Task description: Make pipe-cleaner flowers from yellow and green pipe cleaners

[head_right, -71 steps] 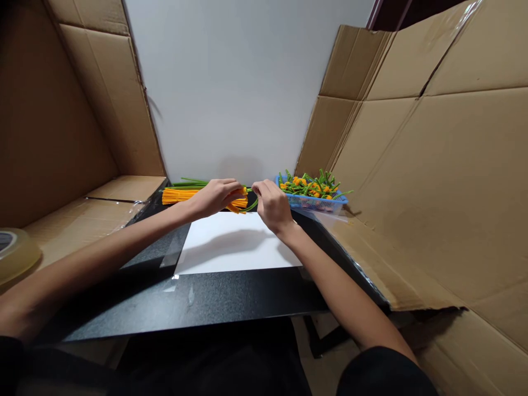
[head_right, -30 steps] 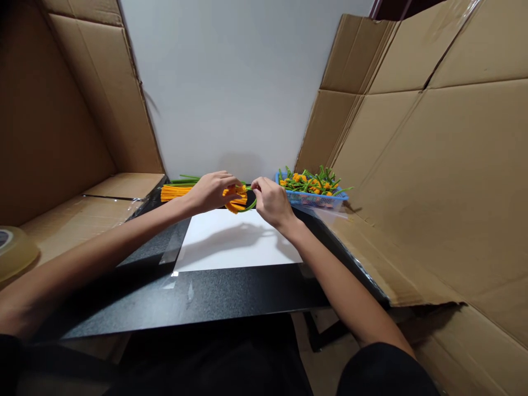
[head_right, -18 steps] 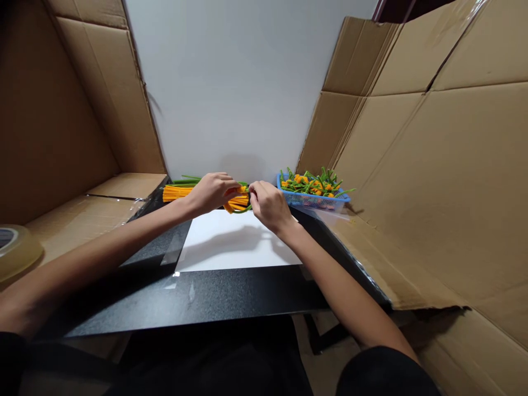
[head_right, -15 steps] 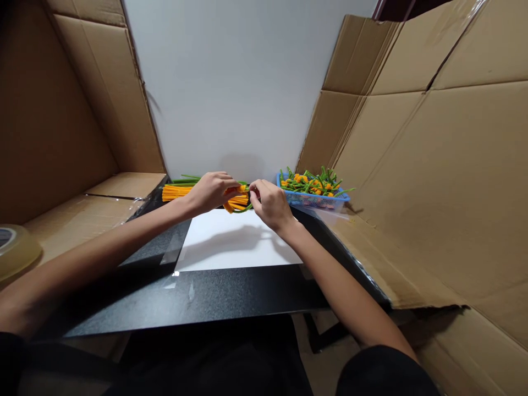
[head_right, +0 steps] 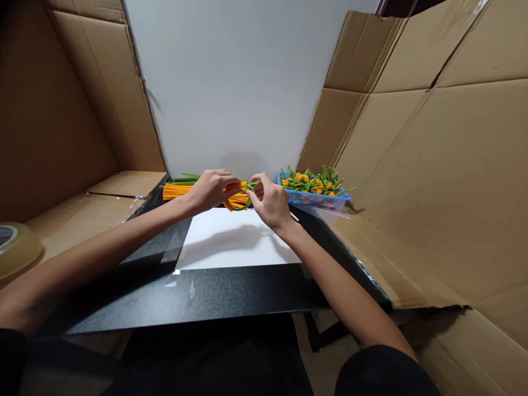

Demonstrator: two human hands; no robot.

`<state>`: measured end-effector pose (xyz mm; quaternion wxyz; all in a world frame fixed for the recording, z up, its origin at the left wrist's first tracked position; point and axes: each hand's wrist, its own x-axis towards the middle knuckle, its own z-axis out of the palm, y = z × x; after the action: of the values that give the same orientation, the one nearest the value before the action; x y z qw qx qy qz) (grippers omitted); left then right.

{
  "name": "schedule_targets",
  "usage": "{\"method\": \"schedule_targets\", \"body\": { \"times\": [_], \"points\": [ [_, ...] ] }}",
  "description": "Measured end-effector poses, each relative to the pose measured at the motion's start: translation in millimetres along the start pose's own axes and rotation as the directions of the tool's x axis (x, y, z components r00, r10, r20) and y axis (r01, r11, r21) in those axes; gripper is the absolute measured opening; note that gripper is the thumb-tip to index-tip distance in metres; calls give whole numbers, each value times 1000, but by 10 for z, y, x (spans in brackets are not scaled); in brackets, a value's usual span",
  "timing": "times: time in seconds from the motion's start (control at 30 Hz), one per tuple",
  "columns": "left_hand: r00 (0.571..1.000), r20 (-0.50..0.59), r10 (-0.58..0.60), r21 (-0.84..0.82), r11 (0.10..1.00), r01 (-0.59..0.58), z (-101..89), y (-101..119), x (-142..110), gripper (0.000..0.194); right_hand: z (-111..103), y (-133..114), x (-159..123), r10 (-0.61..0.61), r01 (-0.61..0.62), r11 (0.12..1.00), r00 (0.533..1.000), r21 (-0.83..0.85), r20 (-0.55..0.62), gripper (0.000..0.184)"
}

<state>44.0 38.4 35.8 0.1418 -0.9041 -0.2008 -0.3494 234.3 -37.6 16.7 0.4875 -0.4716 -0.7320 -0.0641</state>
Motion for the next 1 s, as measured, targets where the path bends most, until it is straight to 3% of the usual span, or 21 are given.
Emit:
{"method": "schedule_targets", "body": {
  "times": [0.1, 0.17, 0.3, 0.43, 0.6, 0.73, 0.87, 1.0],
  "points": [
    [1000, -9, 1, -1, 1000, -1, -4, 2, 6, 21, -10, -4, -6, -48, 42, 996, 996, -73, -79, 5],
    [1000, -10, 24, -4, 1000, -24, -13, 5, 10, 22, -26, 11, -8, -129, 111, 981, 986, -162, -103, 10],
    [997, 13, 74, 3, 997, -74, -47, 9, 12, 26, -47, 52, -3, -288, 265, 921, 957, -286, -38, 18],
    [993, 46, 106, 5, 994, -107, -74, 38, 9, 26, -19, 84, 3, -359, 352, 895, 933, -274, 24, 18],
    [997, 70, 32, -17, 999, -31, -63, 68, 9, 18, 15, 95, 1, -291, 282, 935, 957, -214, -13, 16],
    [996, 85, -41, -54, 998, 45, -53, 55, 13, 26, -13, 85, 7, -198, 185, 969, 978, -164, -62, 12],
    [998, 44, -38, -98, 994, 42, -48, 34, 20, 20, -65, 75, 29, -128, 120, 980, 991, -160, -46, 13],
    [1000, -8, -18, -119, 993, 16, -40, 22, 24, 20, -109, 82, 54, -142, 132, 975, 989, -179, -45, 15]
  ]
}}
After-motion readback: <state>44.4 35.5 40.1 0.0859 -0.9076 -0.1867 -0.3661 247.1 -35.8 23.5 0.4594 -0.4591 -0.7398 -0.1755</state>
